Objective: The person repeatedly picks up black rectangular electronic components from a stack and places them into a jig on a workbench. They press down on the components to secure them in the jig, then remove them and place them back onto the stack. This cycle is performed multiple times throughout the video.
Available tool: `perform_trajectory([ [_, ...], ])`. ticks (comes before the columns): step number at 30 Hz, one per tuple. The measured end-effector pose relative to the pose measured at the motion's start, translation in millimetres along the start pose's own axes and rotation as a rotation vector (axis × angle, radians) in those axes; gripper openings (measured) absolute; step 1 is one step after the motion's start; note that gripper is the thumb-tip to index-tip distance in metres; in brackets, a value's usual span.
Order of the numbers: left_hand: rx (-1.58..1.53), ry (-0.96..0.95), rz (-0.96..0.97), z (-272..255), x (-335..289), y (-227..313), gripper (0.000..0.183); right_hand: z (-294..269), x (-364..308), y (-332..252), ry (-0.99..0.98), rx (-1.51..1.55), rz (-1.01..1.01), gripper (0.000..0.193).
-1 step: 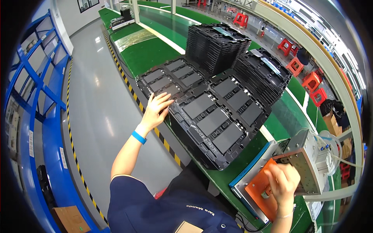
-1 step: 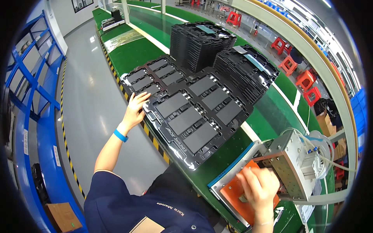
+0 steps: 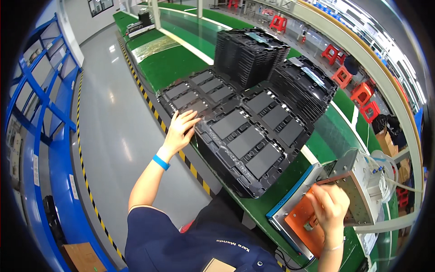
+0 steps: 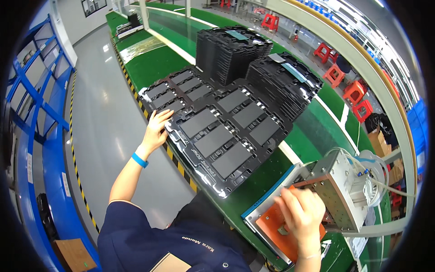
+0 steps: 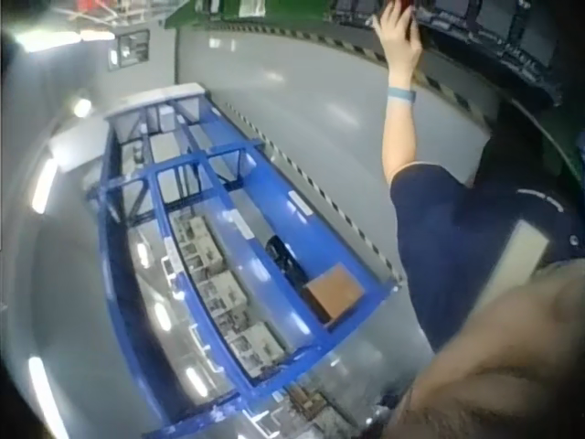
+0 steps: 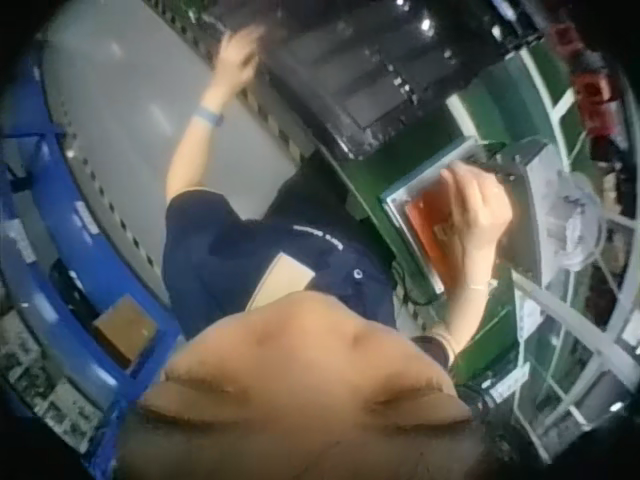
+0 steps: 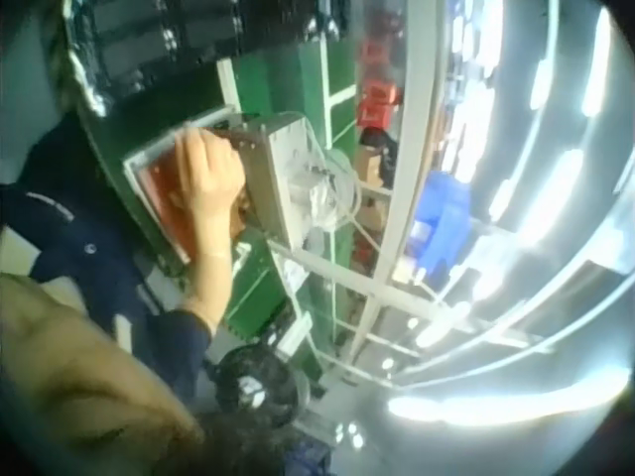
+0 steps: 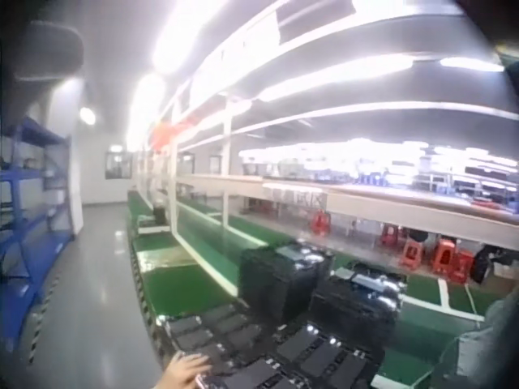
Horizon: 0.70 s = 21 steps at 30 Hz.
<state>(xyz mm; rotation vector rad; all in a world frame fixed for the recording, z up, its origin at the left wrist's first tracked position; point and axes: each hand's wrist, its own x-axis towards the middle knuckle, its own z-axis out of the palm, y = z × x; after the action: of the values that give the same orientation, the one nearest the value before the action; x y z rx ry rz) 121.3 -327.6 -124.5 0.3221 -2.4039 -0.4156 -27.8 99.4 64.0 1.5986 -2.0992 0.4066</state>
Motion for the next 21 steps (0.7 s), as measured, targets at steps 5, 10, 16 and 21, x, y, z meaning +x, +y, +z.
perform_trajectory([
  [5,-0.018,0.058,0.009,4.8,-8.8,-2.7,0.029,15.6,38.3,15.7,-0.029,-0.031,-0.026,0.019],
  [10,-0.202,0.338,-0.026,-55.9,67.4,48.6,0.039,59.5,76.2,45.2,-0.156,-0.248,-0.053,0.014],
  [16,-0.087,-0.179,0.15,-38.4,152.2,124.5,0.033,101.2,114.3,69.2,-0.288,-0.426,-0.21,0.005],
  [21,0.257,-0.209,0.075,7.0,172.1,138.8,0.045,110.9,128.6,66.0,-0.331,-0.529,-0.438,0.01],
])
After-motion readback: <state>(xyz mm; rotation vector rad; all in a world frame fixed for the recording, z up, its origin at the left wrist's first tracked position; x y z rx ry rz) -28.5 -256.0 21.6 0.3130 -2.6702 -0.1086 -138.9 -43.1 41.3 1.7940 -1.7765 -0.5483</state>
